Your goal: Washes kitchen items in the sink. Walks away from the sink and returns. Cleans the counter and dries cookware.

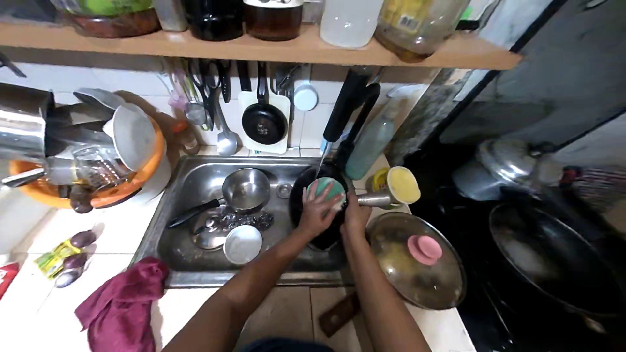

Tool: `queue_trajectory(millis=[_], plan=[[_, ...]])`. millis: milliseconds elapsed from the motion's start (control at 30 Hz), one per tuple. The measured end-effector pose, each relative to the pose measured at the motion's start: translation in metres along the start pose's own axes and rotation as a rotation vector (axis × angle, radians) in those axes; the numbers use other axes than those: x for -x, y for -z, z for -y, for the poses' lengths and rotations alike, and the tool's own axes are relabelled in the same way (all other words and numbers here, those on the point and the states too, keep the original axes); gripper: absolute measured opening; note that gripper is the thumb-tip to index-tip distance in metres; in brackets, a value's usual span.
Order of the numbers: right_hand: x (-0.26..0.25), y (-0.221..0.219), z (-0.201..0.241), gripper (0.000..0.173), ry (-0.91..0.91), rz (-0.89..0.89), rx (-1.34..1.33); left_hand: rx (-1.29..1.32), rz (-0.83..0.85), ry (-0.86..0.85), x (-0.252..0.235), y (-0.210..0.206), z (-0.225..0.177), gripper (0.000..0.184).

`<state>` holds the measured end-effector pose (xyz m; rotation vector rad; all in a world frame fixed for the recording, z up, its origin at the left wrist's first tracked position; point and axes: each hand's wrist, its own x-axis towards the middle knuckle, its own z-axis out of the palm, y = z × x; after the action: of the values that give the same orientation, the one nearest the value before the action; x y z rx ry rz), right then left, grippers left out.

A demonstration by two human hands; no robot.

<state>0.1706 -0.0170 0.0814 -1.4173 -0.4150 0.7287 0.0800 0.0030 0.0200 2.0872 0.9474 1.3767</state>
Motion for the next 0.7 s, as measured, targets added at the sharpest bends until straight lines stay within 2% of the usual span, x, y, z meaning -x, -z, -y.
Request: queue_trajectory(millis=[67, 200, 300, 333, 400, 567, 633, 700], plan=[[0.0, 0.004, 0.0, 0.039, -0.012, -0.036, 0.018, -0.05, 0.005, 0.009, -0.009, -0.001, 0.003, 0.033], [0.005, 0.009, -0.003, 0.038, -0.025, -0.063, 0.015, -0.041, 0.096, 0.24, -0.05, 0.017, 0.022, 0.04], [0.011, 0.013, -0.004, 0.035, -0.003, -0.054, -0.019, 0.163, 0.102, 0.477, -0.069, 0.038, 0.041, 0.038], [0.013, 0.014, -0.004, 0.033, 0.012, -0.056, -0.023, 0.222, 0.092, 0.503, -0.071, 0.042, 0.045, 0.038], [0.014, 0.013, -0.004, 0.027, 0.031, -0.065, -0.023, 0.244, 0.079, 0.448, -0.066, 0.042, 0.045, 0.037], [0.008, 0.013, -0.006, 0.02, 0.001, -0.058, 0.018, -0.021, 0.238, 0.059, -0.035, 0.03, -0.004, 0.036], [0.009, 0.012, -0.006, 0.017, 0.021, -0.046, 0.029, -0.018, 0.154, -0.117, -0.021, 0.024, -0.008, 0.035], [0.013, 0.014, -0.006, 0.021, 0.031, -0.018, 0.024, 0.004, 0.09, -0.082, -0.022, 0.028, -0.003, 0.032]])
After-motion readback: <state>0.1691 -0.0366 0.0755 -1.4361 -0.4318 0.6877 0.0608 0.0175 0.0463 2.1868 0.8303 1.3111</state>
